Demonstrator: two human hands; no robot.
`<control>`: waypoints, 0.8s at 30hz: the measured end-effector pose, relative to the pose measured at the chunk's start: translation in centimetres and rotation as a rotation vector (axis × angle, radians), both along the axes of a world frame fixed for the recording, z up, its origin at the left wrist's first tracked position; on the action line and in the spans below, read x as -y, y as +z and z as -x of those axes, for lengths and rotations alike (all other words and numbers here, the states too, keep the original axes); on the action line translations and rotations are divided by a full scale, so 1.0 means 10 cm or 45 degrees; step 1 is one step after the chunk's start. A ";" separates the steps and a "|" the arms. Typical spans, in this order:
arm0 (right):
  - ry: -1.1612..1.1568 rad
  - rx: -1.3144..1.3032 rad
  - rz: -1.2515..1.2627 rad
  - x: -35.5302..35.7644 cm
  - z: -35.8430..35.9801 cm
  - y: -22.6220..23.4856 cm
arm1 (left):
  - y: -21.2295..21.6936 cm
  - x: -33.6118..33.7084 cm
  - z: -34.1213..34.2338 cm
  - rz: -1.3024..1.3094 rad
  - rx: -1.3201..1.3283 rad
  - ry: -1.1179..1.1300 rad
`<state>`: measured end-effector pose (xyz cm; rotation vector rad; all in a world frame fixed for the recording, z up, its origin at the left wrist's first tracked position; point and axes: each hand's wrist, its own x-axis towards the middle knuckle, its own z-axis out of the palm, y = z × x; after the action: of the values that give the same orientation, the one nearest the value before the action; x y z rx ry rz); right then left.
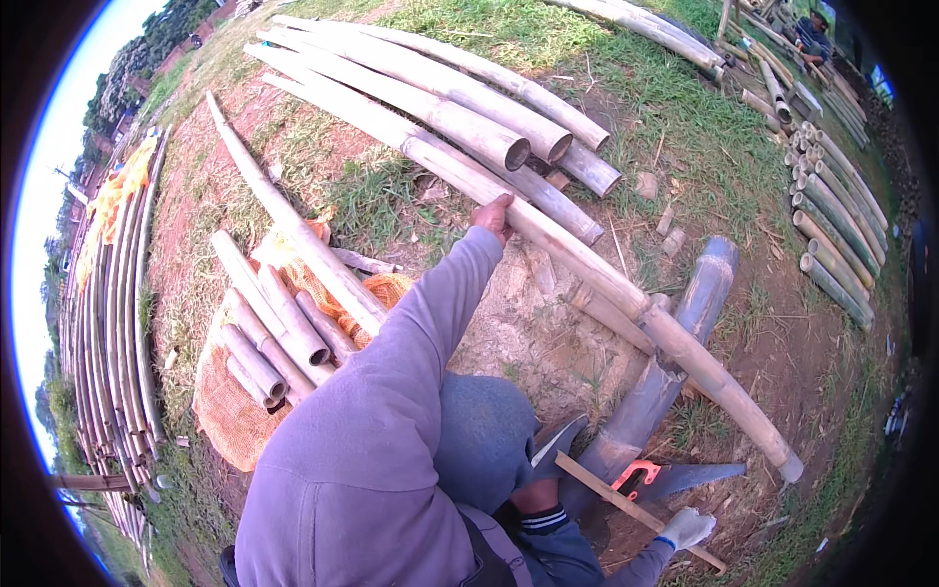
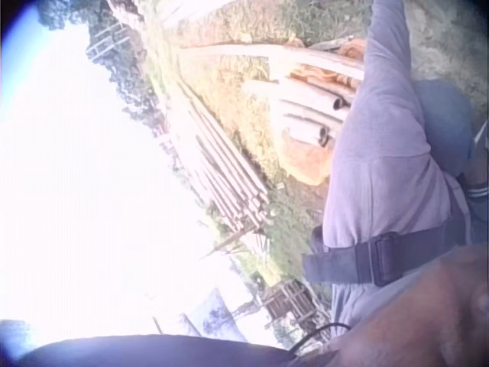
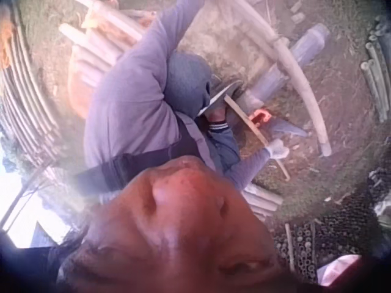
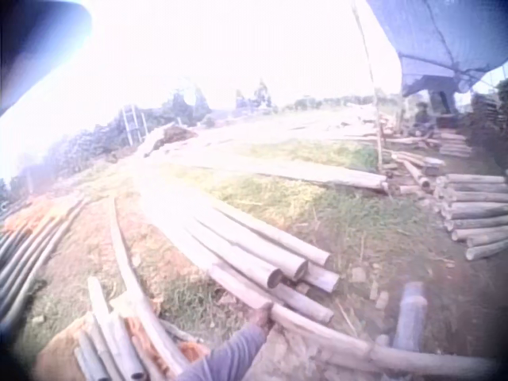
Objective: The person sits on the ground and uses a hand saw to cut long bamboo poles into shorter segments. They position each pole on a support, saw through it, and set the cut pieces aside. The person briefly adjusts the head-mounted camera mid-task before resuming cutting.
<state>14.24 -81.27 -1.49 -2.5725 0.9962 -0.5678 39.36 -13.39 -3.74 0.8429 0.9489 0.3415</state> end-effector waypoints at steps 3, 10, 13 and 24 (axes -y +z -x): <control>0.727 0.197 0.448 -0.63 -0.56 0.44 | -0.01 0.21 0.15 0.034 0.000 0.016; 1.207 0.160 0.697 -1.92 -1.30 0.96 | 0.56 -0.02 0.91 0.175 0.169 -0.209; 1.114 0.134 0.646 -1.69 -1.36 1.33 | 0.92 0.15 0.91 0.157 0.258 -0.188; 0.934 0.554 0.675 -1.32 -1.18 2.67 | 3.04 0.08 1.35 -0.061 1.229 0.079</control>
<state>26.07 -68.05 25.25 -2.7693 -0.2885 -1.1963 25.91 -14.23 26.63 0.5773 0.0641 0.7393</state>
